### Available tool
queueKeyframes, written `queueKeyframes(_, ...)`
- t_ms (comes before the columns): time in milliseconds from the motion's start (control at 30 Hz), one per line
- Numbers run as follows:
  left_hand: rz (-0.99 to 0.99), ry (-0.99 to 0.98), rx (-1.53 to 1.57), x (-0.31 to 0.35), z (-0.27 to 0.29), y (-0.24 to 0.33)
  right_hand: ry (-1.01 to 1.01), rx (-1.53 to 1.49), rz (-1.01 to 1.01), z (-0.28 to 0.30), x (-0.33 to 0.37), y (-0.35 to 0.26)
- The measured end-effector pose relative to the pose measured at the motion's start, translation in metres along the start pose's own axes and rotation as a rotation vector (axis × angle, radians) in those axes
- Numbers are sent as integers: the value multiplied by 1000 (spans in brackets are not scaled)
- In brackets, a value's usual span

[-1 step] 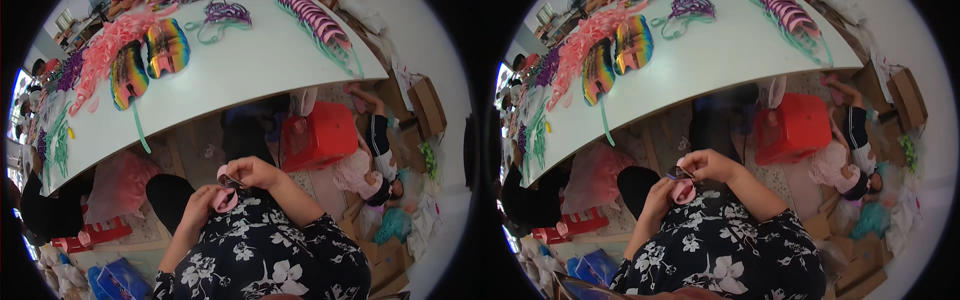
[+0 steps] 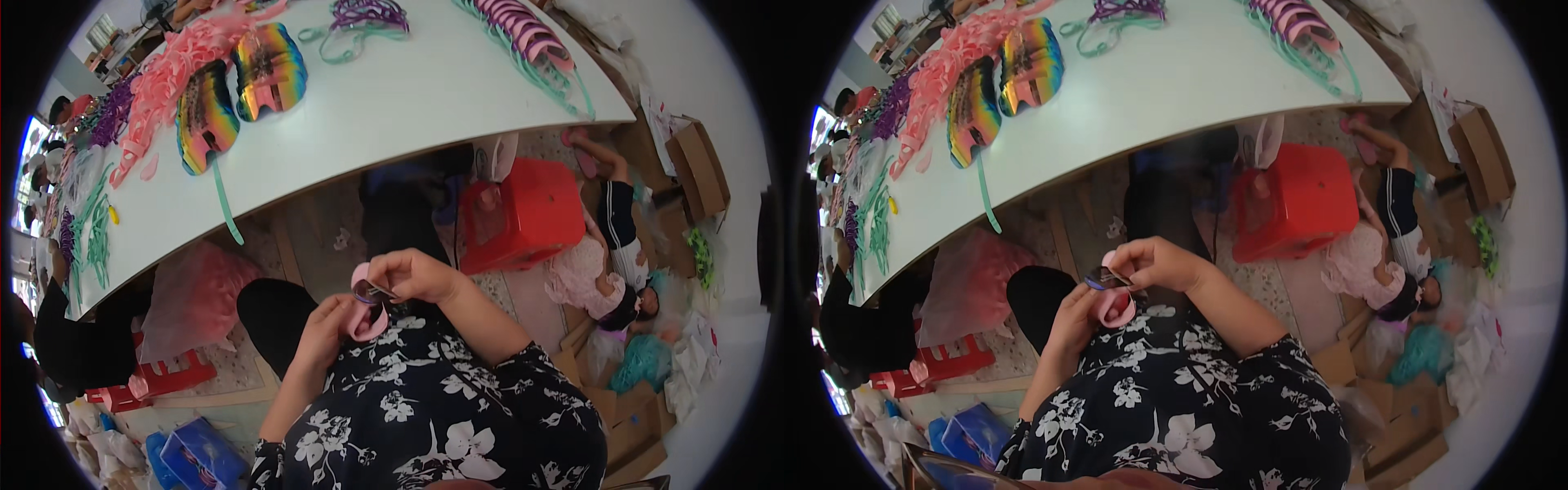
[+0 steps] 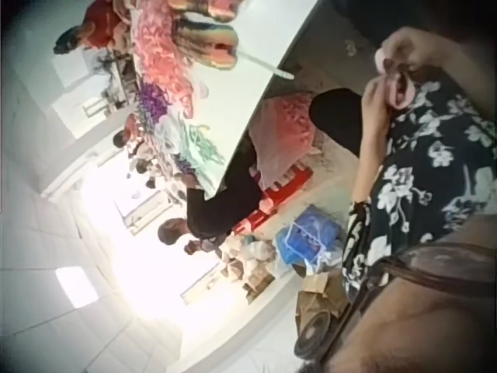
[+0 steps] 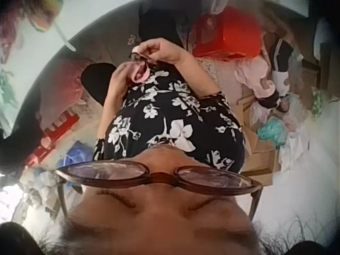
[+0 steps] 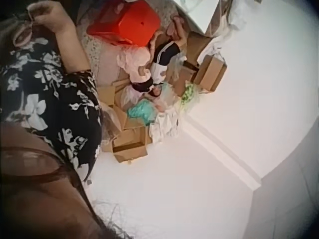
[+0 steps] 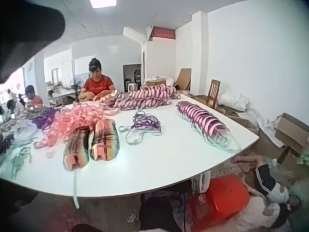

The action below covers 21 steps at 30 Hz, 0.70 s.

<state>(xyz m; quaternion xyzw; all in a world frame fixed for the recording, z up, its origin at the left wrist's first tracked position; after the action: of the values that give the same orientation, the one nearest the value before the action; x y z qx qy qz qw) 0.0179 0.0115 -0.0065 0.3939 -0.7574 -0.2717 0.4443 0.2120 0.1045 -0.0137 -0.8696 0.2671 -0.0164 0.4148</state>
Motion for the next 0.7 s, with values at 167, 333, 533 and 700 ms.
queueKeyframes(167,-18,55,10,4,3,-7,-22,6,-45,-6,2,2)
queueKeyframes(333,-34,95,-14,-4,10,-10,-27,27,-60,-9,1,-4)
queueKeyframes(533,-74,190,-206,-19,24,-4,-78,52,-3,-15,2,-16)
queueKeyframes(700,-216,49,-421,-38,4,13,-147,-14,16,-19,1,-16)
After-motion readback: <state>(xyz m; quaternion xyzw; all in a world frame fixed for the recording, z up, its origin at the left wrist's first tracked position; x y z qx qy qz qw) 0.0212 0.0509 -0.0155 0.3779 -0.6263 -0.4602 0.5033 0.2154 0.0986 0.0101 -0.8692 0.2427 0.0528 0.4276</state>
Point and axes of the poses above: each hand's wrist, its own x-axis away from the middle knuckle, its own z-axis out of the back of the hand, y = z × x, the point moved 2 cm from there along -x, towards the middle knuckle, and after that the axes turned 9 degrees about -y, right-handed, at the moved point
